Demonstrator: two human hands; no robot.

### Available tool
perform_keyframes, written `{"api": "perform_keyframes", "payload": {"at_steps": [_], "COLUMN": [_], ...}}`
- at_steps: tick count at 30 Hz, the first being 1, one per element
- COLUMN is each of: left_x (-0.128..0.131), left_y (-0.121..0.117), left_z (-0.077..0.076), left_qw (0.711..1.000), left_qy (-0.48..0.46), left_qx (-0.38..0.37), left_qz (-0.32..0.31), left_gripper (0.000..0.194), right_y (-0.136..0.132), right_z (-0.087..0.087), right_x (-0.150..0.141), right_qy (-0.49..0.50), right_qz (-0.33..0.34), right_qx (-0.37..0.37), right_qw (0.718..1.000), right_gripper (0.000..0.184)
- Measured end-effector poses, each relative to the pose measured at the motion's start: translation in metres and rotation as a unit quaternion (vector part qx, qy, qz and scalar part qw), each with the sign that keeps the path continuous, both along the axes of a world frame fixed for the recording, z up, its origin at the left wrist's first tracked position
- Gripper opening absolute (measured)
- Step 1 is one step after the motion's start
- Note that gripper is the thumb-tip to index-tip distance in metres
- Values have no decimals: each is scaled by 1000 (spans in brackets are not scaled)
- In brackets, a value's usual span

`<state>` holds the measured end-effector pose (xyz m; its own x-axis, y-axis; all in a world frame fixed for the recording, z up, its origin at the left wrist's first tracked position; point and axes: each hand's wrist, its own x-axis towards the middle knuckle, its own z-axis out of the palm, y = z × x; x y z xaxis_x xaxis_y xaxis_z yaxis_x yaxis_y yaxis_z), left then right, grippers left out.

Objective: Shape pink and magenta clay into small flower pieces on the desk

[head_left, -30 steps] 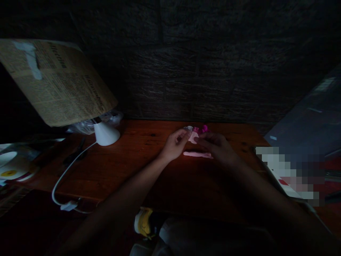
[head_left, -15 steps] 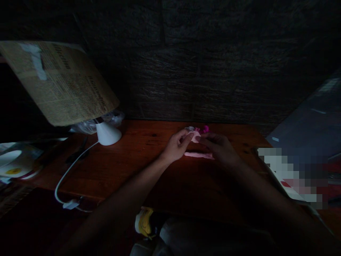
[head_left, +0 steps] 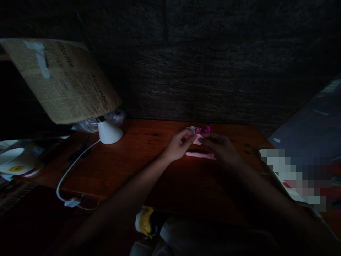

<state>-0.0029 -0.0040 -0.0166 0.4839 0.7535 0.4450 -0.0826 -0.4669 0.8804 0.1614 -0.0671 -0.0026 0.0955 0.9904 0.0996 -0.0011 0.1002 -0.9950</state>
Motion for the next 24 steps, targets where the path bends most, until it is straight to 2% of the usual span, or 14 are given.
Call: {"api": "perform_keyframes", "payload": {"at_steps": [6, 9, 12, 15, 18, 21, 24], "left_x": [1, 2, 2, 2, 3, 4, 5], "left_y": [-4, -6, -11, -18, -20, -17, -11], "left_z": [0, -2, -4, -7, -11, -14, -13], "left_qw": [1000, 999, 991, 968, 956, 970, 994], "left_qy": [18, 34, 100, 186, 214, 183, 73], "left_qx": [12, 20, 77, 153, 180, 141, 14], "left_qz": [16, -6, -46, -69, -85, -82, -83], "left_gripper": [23, 26, 29, 31, 33, 34, 32], "right_y": [-2, 0, 4, 5, 3, 2, 2], "right_z": [6, 12, 17, 20, 22, 24, 26], "right_x": [0, 8, 18, 23, 23, 22, 22], "right_qy": [10, -9, 32, 87, 108, 117, 127], "right_qz": [67, 21, -36, -47, -43, -38, -43], "right_qx": [-5, 7, 14, 20, 11, 9, 13], "right_qw": [998, 1000, 999, 995, 993, 992, 991], "right_gripper": [31, 31, 28, 23, 21, 20, 20]}}
